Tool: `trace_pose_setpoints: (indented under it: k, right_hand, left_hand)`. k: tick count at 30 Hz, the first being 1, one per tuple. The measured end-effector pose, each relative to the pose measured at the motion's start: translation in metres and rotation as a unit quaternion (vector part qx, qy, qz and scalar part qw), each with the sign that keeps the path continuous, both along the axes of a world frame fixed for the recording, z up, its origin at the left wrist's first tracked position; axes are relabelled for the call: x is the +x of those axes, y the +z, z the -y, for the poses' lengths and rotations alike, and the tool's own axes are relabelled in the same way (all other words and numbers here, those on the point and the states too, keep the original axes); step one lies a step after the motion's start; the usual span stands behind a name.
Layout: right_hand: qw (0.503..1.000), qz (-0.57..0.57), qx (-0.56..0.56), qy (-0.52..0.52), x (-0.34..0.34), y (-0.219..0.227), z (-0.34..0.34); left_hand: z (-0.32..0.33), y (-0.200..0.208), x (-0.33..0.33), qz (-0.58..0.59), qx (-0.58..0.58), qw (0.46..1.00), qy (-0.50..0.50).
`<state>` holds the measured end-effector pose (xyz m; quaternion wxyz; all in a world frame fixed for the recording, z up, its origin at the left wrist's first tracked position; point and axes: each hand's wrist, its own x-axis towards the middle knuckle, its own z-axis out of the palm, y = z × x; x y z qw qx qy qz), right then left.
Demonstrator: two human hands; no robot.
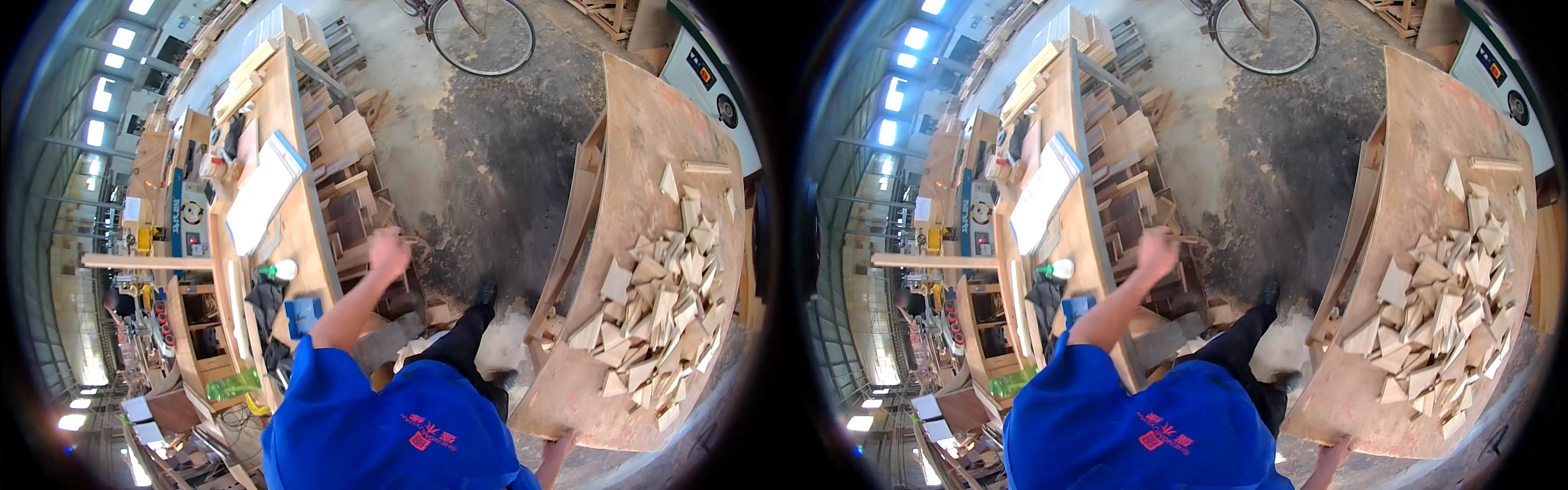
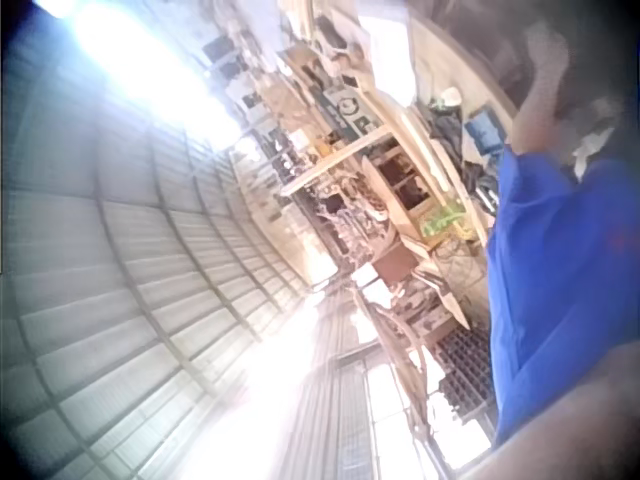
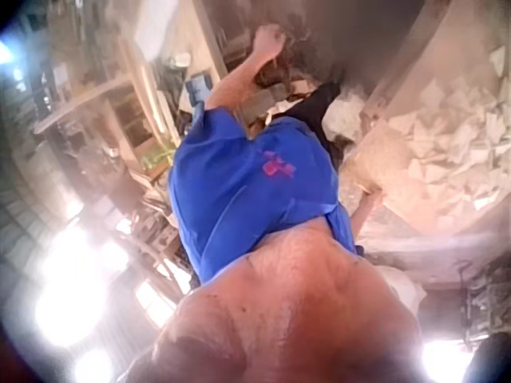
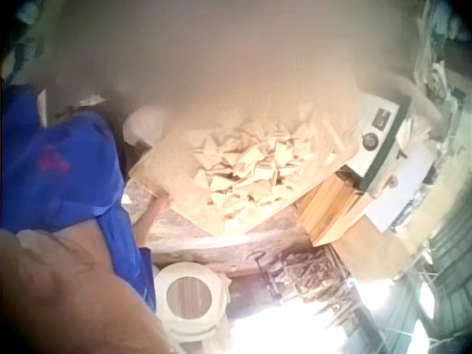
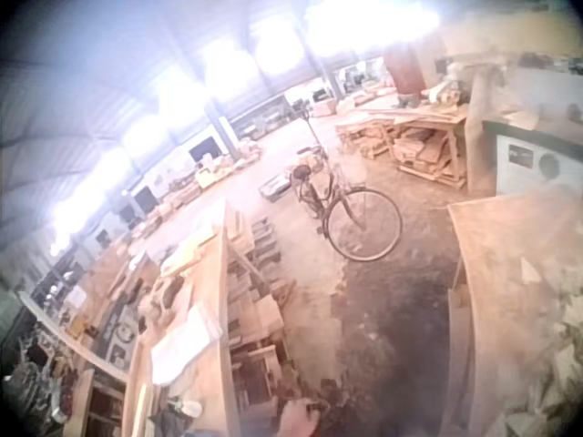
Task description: The person walks through a workshop and picks up a wooden mallet. They then assist another person in assembling a wooden frame by holding pieces and tapping joints with the mallet.
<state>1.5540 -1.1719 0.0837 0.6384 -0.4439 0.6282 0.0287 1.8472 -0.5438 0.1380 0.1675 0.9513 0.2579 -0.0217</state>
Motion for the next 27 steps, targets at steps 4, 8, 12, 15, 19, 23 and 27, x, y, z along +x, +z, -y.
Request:
trace_pose_setpoints:
  k: [4,8,12,15,19,23,27]
  right_hand:
    - [0.978,-0.191,-0.017,0.082,0.026,0.032,-0.037]
    - [0.954,-0.237,0.024,0.18,0.117,0.026,-0.097]
    - [0.909,-0.248,0.055,0.33,0.244,0.007,-0.154]
    - [0.857,-0.252,0.064,0.446,0.345,-0.005,-0.191]
    - [0.762,-0.278,0.084,0.578,0.465,-0.026,-0.237]
    - [0.648,-0.314,0.115,0.685,0.6,-0.047,-0.276]
    - [0.567,-0.356,0.07,0.74,0.745,-0.058,-0.356]
  left_hand:
    - [-0.107,0.026,0.034,-0.027,0.101,0.987,0.119]
    - [-0.168,0.026,0.047,-0.026,0.072,0.977,0.201]
    - [-0.202,0.028,0.09,0.032,0.033,0.981,0.188]
    - [-0.233,0.031,0.135,0.074,0.007,0.978,0.194]
    - [-0.297,0.046,0.193,0.14,0.026,0.965,0.219]
    - [-0.354,0.078,0.222,0.14,0.01,0.951,0.276]
    - [-0.411,0.084,0.25,0.138,0.018,0.936,0.323]
